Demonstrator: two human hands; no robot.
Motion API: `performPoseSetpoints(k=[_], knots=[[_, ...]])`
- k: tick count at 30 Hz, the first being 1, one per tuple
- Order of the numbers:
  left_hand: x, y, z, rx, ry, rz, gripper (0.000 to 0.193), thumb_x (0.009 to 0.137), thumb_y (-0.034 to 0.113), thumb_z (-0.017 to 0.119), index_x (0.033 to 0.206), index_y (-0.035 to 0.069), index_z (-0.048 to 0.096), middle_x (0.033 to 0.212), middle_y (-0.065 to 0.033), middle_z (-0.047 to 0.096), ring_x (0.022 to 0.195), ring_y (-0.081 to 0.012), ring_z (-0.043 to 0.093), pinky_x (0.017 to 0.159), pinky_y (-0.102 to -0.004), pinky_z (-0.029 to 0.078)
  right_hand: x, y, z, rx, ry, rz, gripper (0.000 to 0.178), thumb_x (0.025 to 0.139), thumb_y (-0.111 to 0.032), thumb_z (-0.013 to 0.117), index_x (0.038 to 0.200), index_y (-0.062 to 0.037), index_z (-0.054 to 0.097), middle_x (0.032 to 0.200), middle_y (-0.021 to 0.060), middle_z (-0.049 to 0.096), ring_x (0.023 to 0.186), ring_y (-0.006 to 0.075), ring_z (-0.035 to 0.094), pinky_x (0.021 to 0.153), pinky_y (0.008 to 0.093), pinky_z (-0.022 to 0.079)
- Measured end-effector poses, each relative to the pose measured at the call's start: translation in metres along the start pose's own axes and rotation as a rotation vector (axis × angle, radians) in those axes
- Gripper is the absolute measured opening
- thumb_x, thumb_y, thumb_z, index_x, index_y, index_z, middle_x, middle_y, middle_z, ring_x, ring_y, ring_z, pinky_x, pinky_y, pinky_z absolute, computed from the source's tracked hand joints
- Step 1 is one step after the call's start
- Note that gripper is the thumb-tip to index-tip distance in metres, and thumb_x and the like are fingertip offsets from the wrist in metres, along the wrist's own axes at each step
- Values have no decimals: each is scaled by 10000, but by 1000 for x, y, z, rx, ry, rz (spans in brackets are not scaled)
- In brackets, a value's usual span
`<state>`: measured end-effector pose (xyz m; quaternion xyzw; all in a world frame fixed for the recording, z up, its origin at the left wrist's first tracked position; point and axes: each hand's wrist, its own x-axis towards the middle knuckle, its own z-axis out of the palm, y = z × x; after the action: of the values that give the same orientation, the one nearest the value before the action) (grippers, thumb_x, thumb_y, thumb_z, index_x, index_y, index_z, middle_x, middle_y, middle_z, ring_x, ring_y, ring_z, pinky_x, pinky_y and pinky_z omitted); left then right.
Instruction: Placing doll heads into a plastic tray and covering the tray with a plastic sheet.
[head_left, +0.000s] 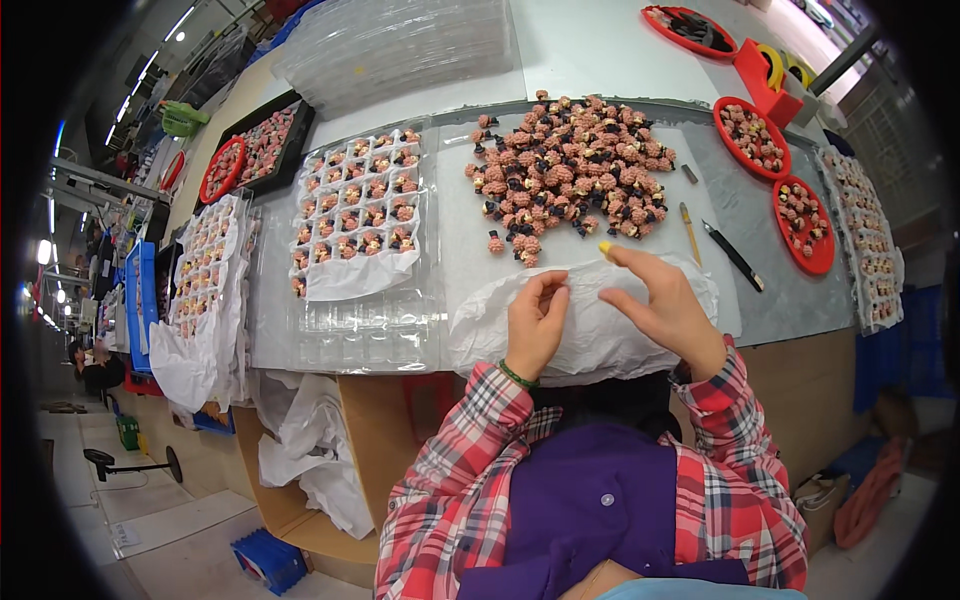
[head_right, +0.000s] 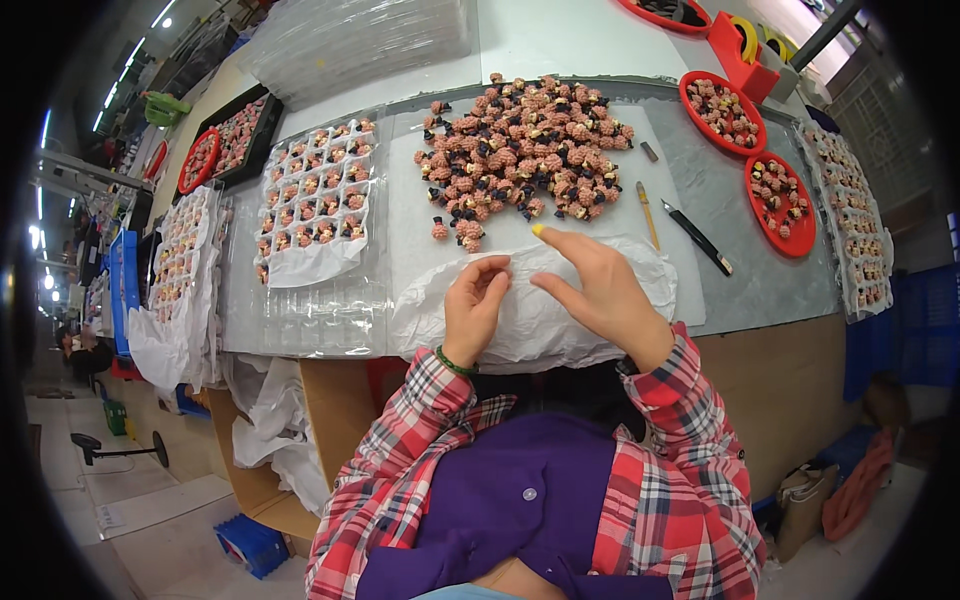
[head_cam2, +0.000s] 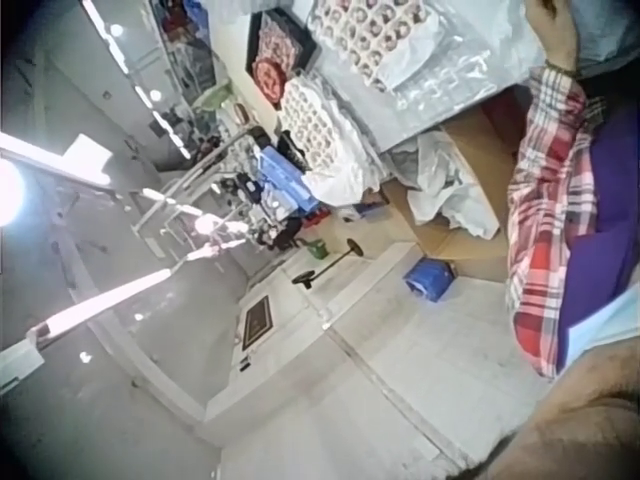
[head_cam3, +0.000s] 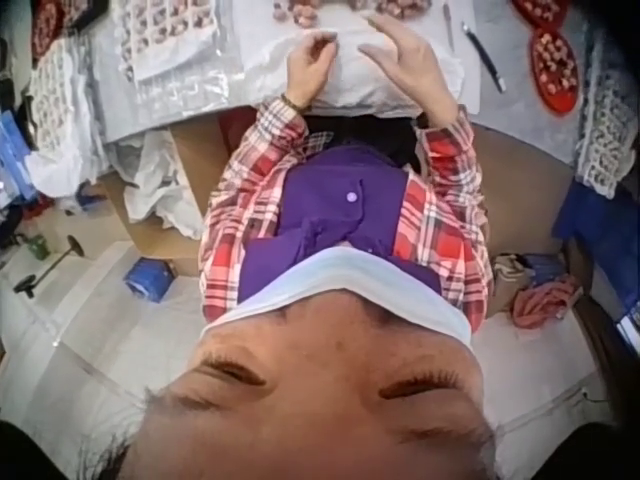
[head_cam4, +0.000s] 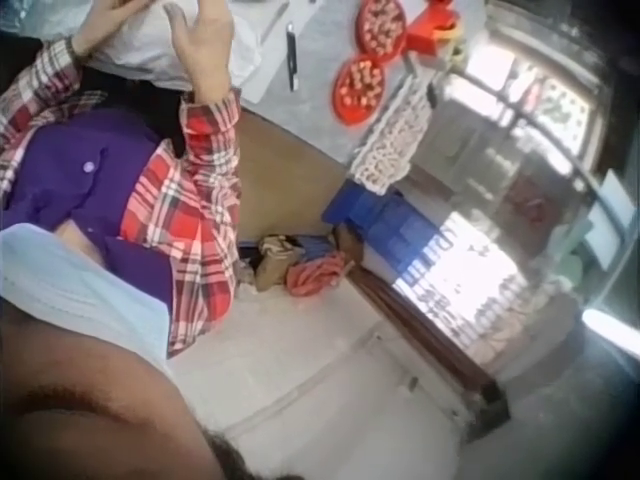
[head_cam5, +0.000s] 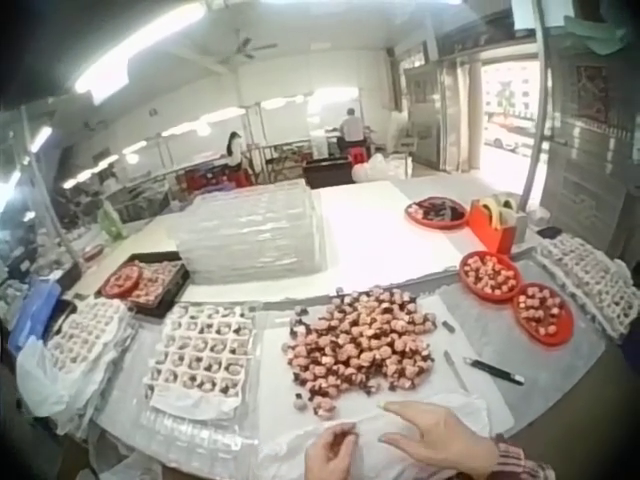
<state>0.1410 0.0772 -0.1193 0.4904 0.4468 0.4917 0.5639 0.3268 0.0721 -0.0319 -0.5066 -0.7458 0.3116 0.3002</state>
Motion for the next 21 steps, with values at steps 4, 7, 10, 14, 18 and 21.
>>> performPoseSetpoints(k=[4, 7, 10, 14, 18, 21], knots=[[-5, 2, 1, 87, -65, -5, 190, 857, 17, 563, 1037, -39, 588, 938, -80, 631, 828, -119, 606, 769, -236, 486, 31, -13, 19, -118, 160, -153, 397, 761, -144, 694, 1115, 3, 588, 1029, 179, 630, 939, 309, 621, 794, 329, 486], [1, 0, -7, 127, -118, -53, 180, 875, 31, 552, 1035, -45, 580, 936, -76, 632, 843, -119, 602, 774, -246, 488, 58, -8, 51, -136, 123, -121, 304, 771, -139, 675, 1035, -2, 610, 995, 162, 630, 900, 308, 618, 763, 359, 491], [4, -8, -13, -27, -172, -99, 183, 902, 39, 527, 1059, -51, 558, 980, -90, 621, 888, -128, 595, 795, -262, 490, 75, 7, 71, -206, 158, -153, 228, 780, -131, 652, 964, -3, 616, 949, 146, 626, 857, 300, 618, 728, 371, 493], [5, -2, -19, -467, -110, -195, 149, 926, 46, 492, 1036, -35, 550, 962, -95, 617, 848, -153, 605, 758, -277, 507, 81, 12, 69, -88, 295, -262, 180, 777, -100, 615, 937, -19, 610, 866, 139, 602, 778, 323, 601, 672, 394, 494], [6, 7, -24, -647, -64, -231, 228, 965, 130, 448, 1154, 4, 473, 997, -98, 585, 846, -158, 598, 756, -282, 496, 65, -1, 56, 125, 289, -185, 227, 787, -89, 640, 990, 6, 605, 854, 115, 582, 712, 235, 609, 611, 306, 495], [6, 14, -24, -712, -67, -229, 256, 974, 183, 442, 1170, 20, 464, 972, -85, 582, 806, -130, 581, 715, -257, 471, 43, -10, 53, 216, 208, -140, 305, 755, -107, 702, 1013, 23, 605, 817, 95, 573, 652, 172, 589, 561, 264, 480]])
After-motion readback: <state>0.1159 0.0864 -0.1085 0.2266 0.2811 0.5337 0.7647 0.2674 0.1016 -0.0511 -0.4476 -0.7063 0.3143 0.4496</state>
